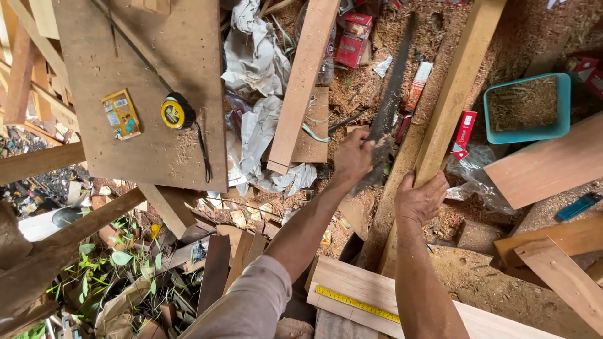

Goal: Measuring a wooden plank with a tape measure and marking it with a pencil and a try square.

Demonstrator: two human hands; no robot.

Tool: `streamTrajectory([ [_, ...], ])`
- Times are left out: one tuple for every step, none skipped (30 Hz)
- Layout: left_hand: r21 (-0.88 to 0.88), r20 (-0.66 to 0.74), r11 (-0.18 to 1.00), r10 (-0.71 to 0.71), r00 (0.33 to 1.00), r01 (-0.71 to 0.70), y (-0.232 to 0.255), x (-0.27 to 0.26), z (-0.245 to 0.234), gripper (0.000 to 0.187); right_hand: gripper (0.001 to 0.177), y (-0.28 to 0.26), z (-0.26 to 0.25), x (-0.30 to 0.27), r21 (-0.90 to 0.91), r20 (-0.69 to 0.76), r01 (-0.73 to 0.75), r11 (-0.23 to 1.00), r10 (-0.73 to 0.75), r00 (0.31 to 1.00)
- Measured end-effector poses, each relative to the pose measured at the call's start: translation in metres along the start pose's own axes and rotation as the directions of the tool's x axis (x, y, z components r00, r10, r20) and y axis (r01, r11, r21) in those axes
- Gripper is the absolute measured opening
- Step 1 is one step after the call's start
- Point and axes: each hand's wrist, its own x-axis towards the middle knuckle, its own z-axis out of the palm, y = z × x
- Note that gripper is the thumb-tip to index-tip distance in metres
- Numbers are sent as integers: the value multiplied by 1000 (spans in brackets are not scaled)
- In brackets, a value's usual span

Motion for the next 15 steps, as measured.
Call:
streamTrajectory([
  [-1, 6, 1000, 5, 1000, -5, 5, -4, -16, 22, 51, -1, 1, 2, -4, -5, -5, 1000, 5, 1000],
  [-32, -111, 995, 91, 990, -95, 9, -9, -32, 16, 51, -1, 1, 2, 0, -2, -10, 1000, 10, 1000],
  [-53, -229, 981, 170, 959, -187, 12, -14, -47, 10, 51, -1, 2, 2, 4, 2, -16, 1000, 16, 1000],
  [-54, -225, 981, 169, 959, -186, 9, -15, -60, 10, 51, -3, -1, 3, 1, 2, -17, 1000, 17, 1000],
  [-103, -212, 980, 146, 966, -171, 6, -16, -72, 10, 51, -4, -4, 2, -4, 3, -21, 1000, 21, 1000],
  [-151, -201, 976, 125, 972, -157, 3, -15, -86, 9, 51, -8, -5, 4, -6, 2, -23, 1000, 23, 1000],
  [-150, -201, 976, 127, 971, -159, 2, -16, -97, 9, 51, -4, -2, 3, -5, 1, -23, 1000, 23, 1000],
  [-152, -174, 972, 151, 973, -178, 1, -17, -107, 9, 51, 0, 2, 3, -5, 10, -29, 1000, 29, 1000],
  [-154, -147, 968, 174, 974, -197, 0, -18, -118, 10, 50, 3, 5, 2, -4, 19, -34, 999, 34, 999],
  [-153, -146, 968, 177, 973, -199, -1, -20, -119, 10, 50, 5, 8, 3, -4, 17, -37, 999, 37, 999],
  [-168, -115, 967, 176, 978, -193, -1, -22, -120, 8, 51, 7, 11, 3, -8, 21, -41, 999, 41, 999],
  [-182, -85, 966, 172, 982, -185, -2, -25, -121, 7, 52, 9, 13, 3, -12, 28, -43, 999, 44, 999],
  [-182, -84, 966, 172, 982, -185, -2, -30, -115, 7, 52, 5, 7, 2, -12, 28, -44, 999, 44, 999],
  [-215, -49, 954, 203, 978, -208, 0, -34, -109, 8, 51, 0, 1, 3, 1, 39, -44, 999, 44, 998],
  [-249, -15, 941, 234, 972, -231, 1, -38, -102, 10, 49, -5, -5, 4, 13, 50, -45, 999, 44, 998],
])
